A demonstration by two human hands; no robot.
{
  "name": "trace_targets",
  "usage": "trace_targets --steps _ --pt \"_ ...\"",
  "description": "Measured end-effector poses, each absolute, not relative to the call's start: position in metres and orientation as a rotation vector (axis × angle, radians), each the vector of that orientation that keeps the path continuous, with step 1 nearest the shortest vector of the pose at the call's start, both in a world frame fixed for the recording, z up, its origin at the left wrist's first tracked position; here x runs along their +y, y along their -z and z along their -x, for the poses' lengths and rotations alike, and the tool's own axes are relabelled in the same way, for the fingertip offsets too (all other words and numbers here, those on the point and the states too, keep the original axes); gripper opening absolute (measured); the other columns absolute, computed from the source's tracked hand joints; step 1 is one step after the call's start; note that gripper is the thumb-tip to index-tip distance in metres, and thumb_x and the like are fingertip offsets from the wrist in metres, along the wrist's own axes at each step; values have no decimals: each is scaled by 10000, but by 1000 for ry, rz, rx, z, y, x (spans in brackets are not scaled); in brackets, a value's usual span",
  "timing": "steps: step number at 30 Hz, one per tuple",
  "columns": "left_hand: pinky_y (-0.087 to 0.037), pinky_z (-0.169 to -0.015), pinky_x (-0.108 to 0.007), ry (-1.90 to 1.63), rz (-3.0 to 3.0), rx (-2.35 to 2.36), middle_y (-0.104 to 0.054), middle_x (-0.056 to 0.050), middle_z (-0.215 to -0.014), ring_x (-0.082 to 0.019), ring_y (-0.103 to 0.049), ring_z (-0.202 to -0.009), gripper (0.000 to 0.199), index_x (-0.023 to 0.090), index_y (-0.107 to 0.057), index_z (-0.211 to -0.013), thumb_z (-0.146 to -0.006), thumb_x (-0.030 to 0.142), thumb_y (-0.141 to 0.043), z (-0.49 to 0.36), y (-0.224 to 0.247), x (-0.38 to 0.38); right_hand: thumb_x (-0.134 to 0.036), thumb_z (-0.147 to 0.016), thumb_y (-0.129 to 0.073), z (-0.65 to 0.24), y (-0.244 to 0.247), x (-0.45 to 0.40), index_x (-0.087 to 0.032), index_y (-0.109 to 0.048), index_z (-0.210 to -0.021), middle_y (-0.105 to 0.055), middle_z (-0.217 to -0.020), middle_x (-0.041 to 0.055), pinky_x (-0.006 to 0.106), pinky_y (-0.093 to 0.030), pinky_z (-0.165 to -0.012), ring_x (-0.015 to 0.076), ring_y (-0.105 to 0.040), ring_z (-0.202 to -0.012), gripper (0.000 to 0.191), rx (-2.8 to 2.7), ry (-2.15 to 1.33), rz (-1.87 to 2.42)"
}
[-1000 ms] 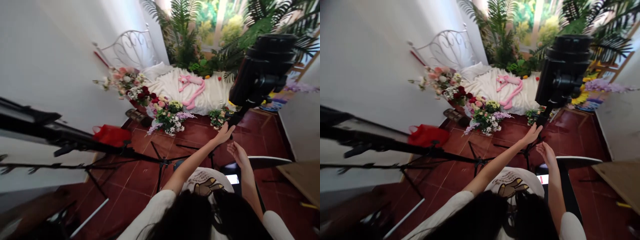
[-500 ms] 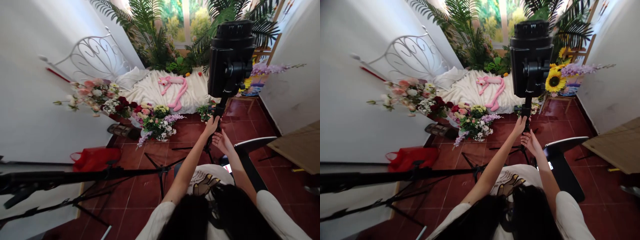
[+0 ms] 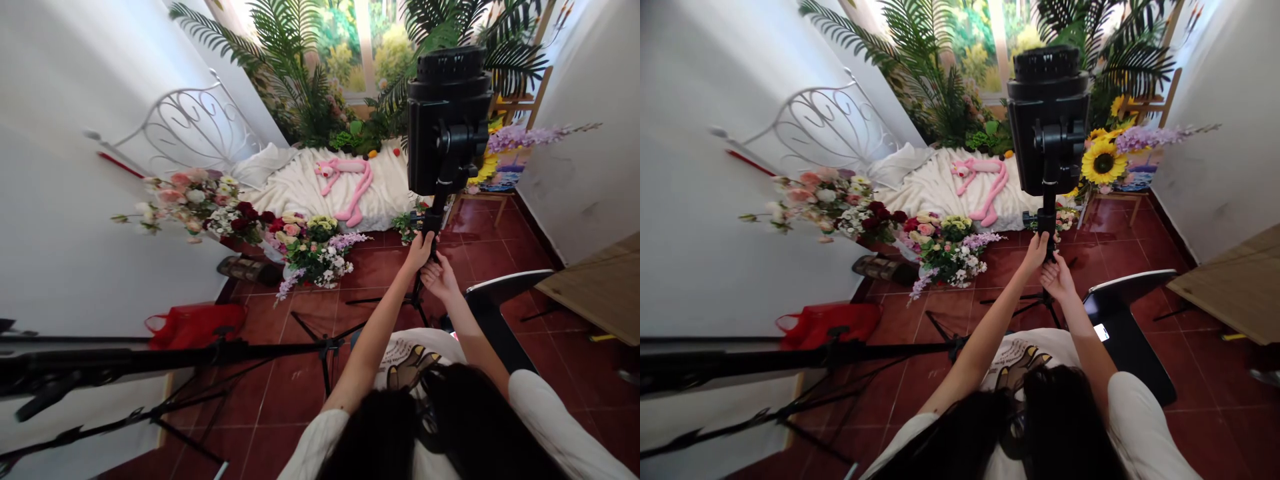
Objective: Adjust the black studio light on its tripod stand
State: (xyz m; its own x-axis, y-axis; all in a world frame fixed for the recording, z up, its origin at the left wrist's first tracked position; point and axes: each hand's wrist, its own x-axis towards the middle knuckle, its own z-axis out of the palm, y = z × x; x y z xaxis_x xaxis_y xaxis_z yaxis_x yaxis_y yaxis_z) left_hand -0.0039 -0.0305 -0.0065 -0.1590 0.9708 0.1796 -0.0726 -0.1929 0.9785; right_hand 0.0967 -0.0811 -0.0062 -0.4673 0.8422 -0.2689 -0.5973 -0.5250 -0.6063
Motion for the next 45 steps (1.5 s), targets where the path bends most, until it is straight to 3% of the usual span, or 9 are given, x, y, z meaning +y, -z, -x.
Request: trace_targets --steps 8,13,16,19,23,27,31,36,45 --pt "-486 -825 -289 -1507 -1180 1181 -657 -45 -811 -142 -578 -767 584 176 -637 -780 -876 741 -521 3 7 -31 -512 -824 -721 -93 16 -77 -252 -228 -549 -198 -474 -92 248 -285 -420 85 -186 -429 621 -643 -1996 716" --pt "-483 -770 -294 -1492 -1156 1129 -630 -38 -782 -136 -560 -720 585 174 -624 -768 -879 740 -520 2 11 -28 -362 -684 -776 -104 20 -72 -248 -278 -575 -252 -517 -90 264 -227 -504 95 -221 -511 523 -1176 -1244 1077" --pt "-480 -759 -282 -1497 -1159 1135 -627 -36 -774 -132 -559 -725 603 178 -612 -762 -867 763 -507 1 12 -27 -255 -729 -672 -116 20 -73 -240 -311 -578 -334 -543 -67 286 -239 -567 112 -279 -556 392 -1552 -865 1177" --pt "-481 -761 -271 -1499 -1176 1155 -628 -34 -765 -132 -561 -736 619 179 -614 -767 -864 777 -488 0 12 -28 -210 -787 -566 -124 20 -76 -246 -364 -605 -373 -591 -44 301 -266 -594 138 -315 -576 274 -1617 -724 1165" --pt "-495 -763 -275 -1507 -1170 1131 -627 -29 -757 -126 -564 -720 621 172 -628 -788 -867 773 -490 0 15 -29 -266 -825 -630 -122 14 -76 -260 -497 -769 -485 -710 -29 283 -397 -670 154 -444 -650 144 -1288 -723 1114" --pt "-517 -805 -278 -1536 -1103 1089 -656 -31 -806 -127 -603 -768 584 168 -631 -830 -850 747 -558 -2 22 -27 -370 -761 -768 -111 -2 -70 -277 -566 -1109 -639 -1126 57 312 -496 -907 196 -623 -1000 413 -1252 -894 969" --pt "-553 -825 -302 -1538 -992 1039 -686 -43 -905 -155 -651 -842 582 187 -634 -1072 -831 716 -618 -6 27 -21 -438 -727 -800 -87 -14 -58 -264 -530 -1259 -582 -1346 113 385 -463 -1069 245 -578 -1225 621 -1350 -890 957" --pt "-548 -998 -391 -1591 -955 1089 -691 -86 -1053 -231 -664 -1099 539 208 -585 -1261 -876 579 -653 -6 28 -14 -439 -704 -805 -55 -19 -32 -235 -512 -1238 -618 -1245 129 438 -469 -1066 282 -576 -1221 642 -1271 -840 1092" --pt "-446 -1158 -395 -1522 -1122 1183 -669 -132 -1224 -252 -609 -1277 522 167 -513 -1350 -920 439 -630 0 29 -28 -318 -634 -780 -67 -31 14 -221 -596 -859 -658 -836 19 425 -544 -929 219 -643 -860 306 -1414 -937 955"
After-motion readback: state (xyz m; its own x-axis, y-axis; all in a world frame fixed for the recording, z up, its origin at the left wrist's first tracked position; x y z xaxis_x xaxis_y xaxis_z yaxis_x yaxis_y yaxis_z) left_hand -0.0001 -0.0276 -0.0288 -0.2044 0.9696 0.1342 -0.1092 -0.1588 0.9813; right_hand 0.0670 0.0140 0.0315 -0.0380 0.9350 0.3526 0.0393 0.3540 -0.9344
